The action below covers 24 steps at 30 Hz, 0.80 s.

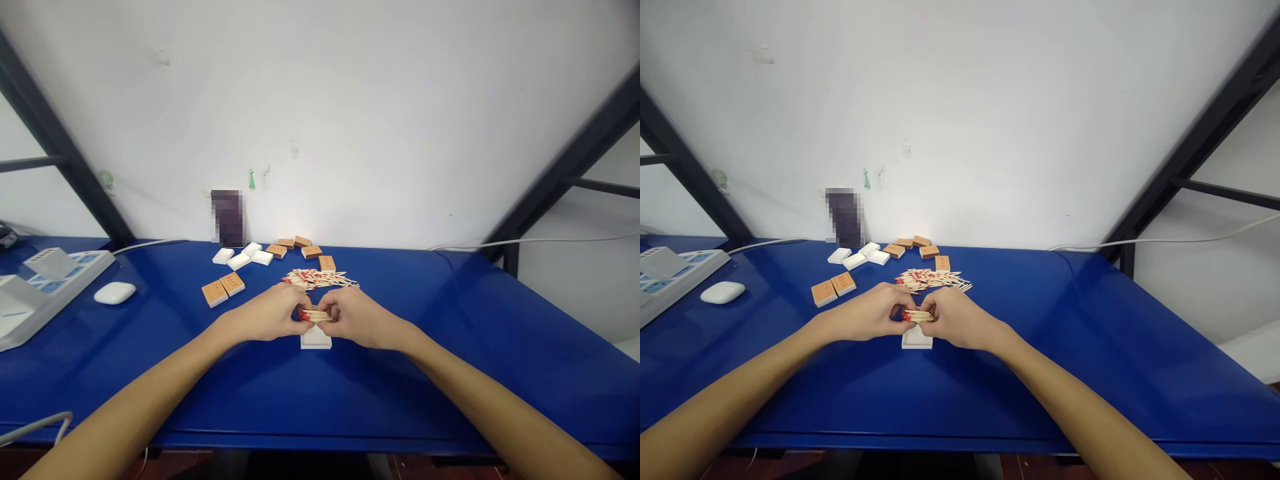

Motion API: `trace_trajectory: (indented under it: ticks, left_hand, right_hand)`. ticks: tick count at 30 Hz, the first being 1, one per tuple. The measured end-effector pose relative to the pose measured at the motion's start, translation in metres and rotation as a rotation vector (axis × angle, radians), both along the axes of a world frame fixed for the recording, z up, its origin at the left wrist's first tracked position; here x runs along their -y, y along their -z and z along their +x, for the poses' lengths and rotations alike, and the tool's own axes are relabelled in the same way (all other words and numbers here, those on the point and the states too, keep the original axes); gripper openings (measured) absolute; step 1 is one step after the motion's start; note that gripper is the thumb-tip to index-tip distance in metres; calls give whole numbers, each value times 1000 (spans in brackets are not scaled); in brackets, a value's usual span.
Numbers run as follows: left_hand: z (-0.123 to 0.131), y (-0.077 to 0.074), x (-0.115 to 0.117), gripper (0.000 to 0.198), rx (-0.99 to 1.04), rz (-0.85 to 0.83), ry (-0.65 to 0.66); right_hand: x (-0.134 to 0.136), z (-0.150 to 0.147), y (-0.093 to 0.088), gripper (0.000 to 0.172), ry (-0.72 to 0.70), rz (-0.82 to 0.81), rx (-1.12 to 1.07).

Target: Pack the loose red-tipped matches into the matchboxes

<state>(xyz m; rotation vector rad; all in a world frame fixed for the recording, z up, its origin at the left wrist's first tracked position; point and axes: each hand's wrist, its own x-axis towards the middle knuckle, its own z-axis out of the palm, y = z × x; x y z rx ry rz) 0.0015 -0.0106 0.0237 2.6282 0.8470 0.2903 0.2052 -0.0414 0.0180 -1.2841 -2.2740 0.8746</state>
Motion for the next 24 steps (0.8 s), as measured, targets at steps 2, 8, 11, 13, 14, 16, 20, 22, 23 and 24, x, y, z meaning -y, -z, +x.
trace_trajectory:
  ticks: [2, 8, 11, 13, 14, 16, 20, 22, 23, 24]
  left_hand:
    - [0, 0, 2, 16, -1, -29, 10]
    - [2, 0, 6, 20, -13, -49, 28]
    - [2, 0, 8, 17, -13, -52, 32]
    - [2, 0, 8, 16, -13, -66, 36]
    - [2, 1, 8, 16, -14, -71, 35]
    - [2, 1, 7, 17, -19, -79, 34]
    - [2, 2, 6, 16, -28, -88, 36]
    - [1, 3, 6, 16, -28, -93, 31]
    - [1, 3, 6, 16, -27, -98, 29]
    - [0, 3, 6, 16, -26, -106, 28]
  right_hand:
    - [2, 1, 0, 4, -23, -20, 0]
    - [5, 1, 4, 14, -61, -21, 3]
    - [5, 1, 7, 16, -71, -12, -8]
    - [6, 1, 7, 13, -72, 2, 2]
    - [6, 1, 7, 10, -70, 9, 12]
    - [6, 1, 6, 5, -68, 34, 34]
    - [7, 0, 4, 7, -79, 102, 69]
    - [7, 0, 4, 9, -91, 128, 79]
    - [7, 0, 4, 9, -95, 137, 78]
    - [7, 0, 5, 8, -96, 145, 73]
